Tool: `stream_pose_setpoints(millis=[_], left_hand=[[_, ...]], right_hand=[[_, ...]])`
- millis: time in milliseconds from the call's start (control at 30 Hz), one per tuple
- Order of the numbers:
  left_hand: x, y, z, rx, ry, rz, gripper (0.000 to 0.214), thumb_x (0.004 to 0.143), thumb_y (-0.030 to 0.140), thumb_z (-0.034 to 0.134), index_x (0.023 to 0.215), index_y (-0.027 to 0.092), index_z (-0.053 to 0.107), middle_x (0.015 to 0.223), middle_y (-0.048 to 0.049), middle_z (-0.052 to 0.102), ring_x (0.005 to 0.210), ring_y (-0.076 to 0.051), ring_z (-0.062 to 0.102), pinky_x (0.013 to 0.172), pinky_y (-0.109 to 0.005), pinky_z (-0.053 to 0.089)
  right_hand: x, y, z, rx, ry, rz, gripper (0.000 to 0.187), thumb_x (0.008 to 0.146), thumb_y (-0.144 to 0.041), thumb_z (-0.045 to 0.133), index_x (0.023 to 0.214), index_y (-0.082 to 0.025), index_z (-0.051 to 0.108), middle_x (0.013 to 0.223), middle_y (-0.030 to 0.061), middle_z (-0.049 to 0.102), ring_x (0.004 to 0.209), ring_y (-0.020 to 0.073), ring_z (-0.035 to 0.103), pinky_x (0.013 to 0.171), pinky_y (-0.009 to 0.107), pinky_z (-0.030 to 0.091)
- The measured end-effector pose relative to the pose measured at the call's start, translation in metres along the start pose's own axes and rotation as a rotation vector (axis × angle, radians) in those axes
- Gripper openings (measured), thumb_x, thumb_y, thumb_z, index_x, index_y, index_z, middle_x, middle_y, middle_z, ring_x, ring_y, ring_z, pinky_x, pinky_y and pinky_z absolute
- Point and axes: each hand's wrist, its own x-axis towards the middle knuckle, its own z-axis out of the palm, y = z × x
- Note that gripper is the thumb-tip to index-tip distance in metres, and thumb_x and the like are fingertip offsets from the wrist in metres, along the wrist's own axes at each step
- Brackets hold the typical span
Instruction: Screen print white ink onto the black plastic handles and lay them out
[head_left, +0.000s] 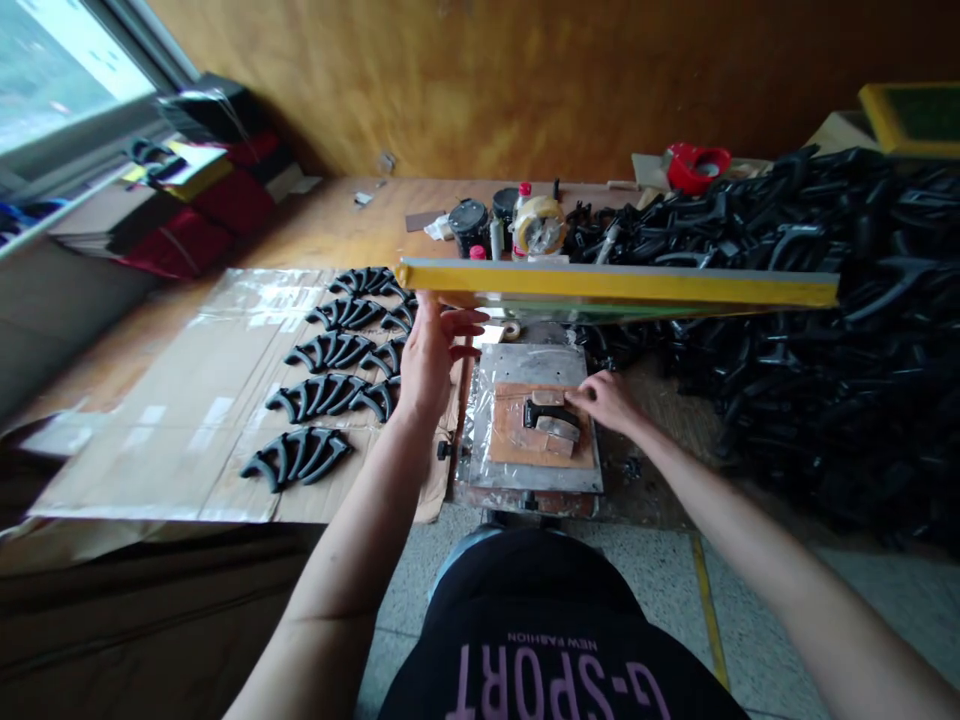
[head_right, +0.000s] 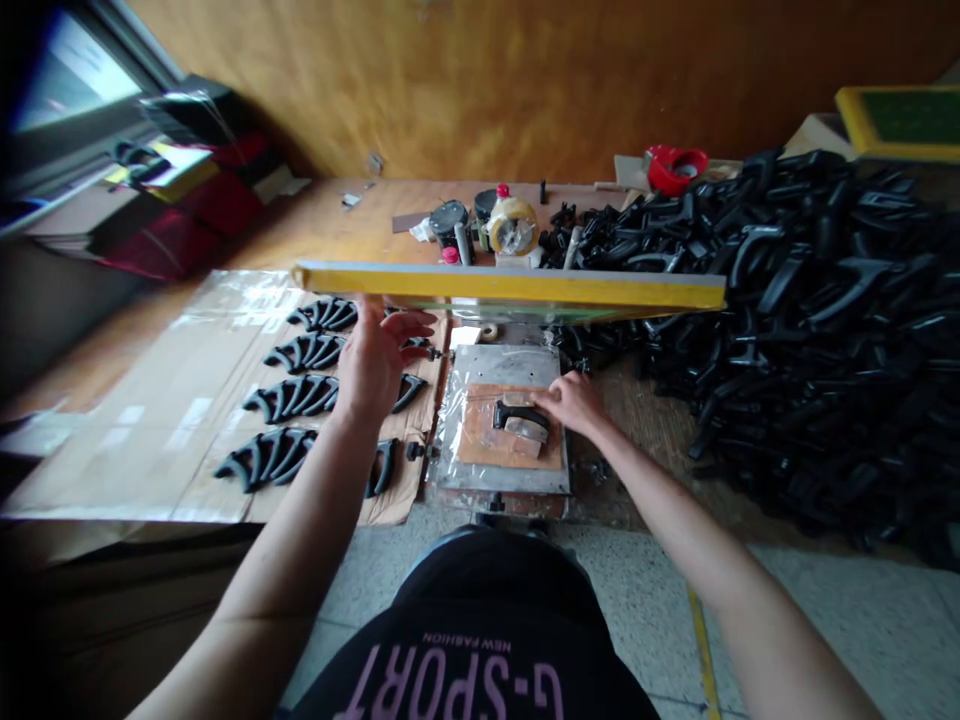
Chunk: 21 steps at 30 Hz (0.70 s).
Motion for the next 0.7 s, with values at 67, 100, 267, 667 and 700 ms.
stream_pose_setpoints(millis=[67,100,267,667,700], left_hand=[[-0.019,-0.017,0.005,-0.014,0.037,-0.050,0.061,0.089,0.071,0.035,0.118,0.021,0.055,0.104,-0.0101,0.070,0.083,-0.015,0.066,0.060,-0.022,0.050],[-0.035,-0.029,0.008,-0.015,0.015,-0.146,0.062,0.088,0.071,0.037,0.119,0.021,0.055,0.104,-0.0111,0.071,0.082,-0.017,0.067,0.059,-0.023,0.050],[-0.123,-0.099,0.021,-0.146,-0.213,-0.858,0.057,0.085,0.066,0.051,0.114,0.018,0.062,0.107,-0.0150,0.071,0.093,-0.026,0.069,0.066,-0.033,0.055],[-0.147,-0.145,-0.205,0.721,0.494,-0.787,0.029,0.087,0.042,0.038,0.071,0.021,0.049,0.063,-0.0049,0.064,0.058,-0.024,0.062,0.056,-0.037,0.051],[-0.151,-0.150,-0.218,0.882,0.422,-0.771,0.029,0.086,0.041,0.037,0.069,0.021,0.050,0.061,-0.0066,0.063,0.058,-0.026,0.063,0.057,-0.039,0.052]], right_hand=[[-0.016,-0.024,0.027,-0.114,-0.034,-0.100,0.024,0.087,-0.041,0.064,0.081,-0.017,0.066,0.098,0.0123,0.065,0.097,0.0259,0.057,0.088,0.039,0.044],[-0.023,-0.037,0.036,-0.153,-0.033,-0.093,0.020,0.088,-0.036,0.063,0.083,-0.017,0.064,0.097,0.0132,0.065,0.098,0.0266,0.056,0.086,0.039,0.044],[-0.057,-0.099,0.053,-0.089,0.061,-0.124,0.013,0.096,-0.026,0.049,0.094,-0.018,0.059,0.089,0.0114,0.066,0.090,0.0254,0.056,0.079,0.037,0.045],[0.055,0.086,-0.025,-0.231,0.082,0.231,0.039,0.089,-0.007,0.042,0.120,-0.013,0.065,0.120,0.0148,0.064,0.114,0.0259,0.051,0.099,0.036,0.038],[0.065,0.098,-0.025,-0.241,0.053,0.266,0.041,0.089,-0.007,0.042,0.123,-0.014,0.063,0.122,0.0153,0.064,0.115,0.0260,0.052,0.100,0.036,0.038]])
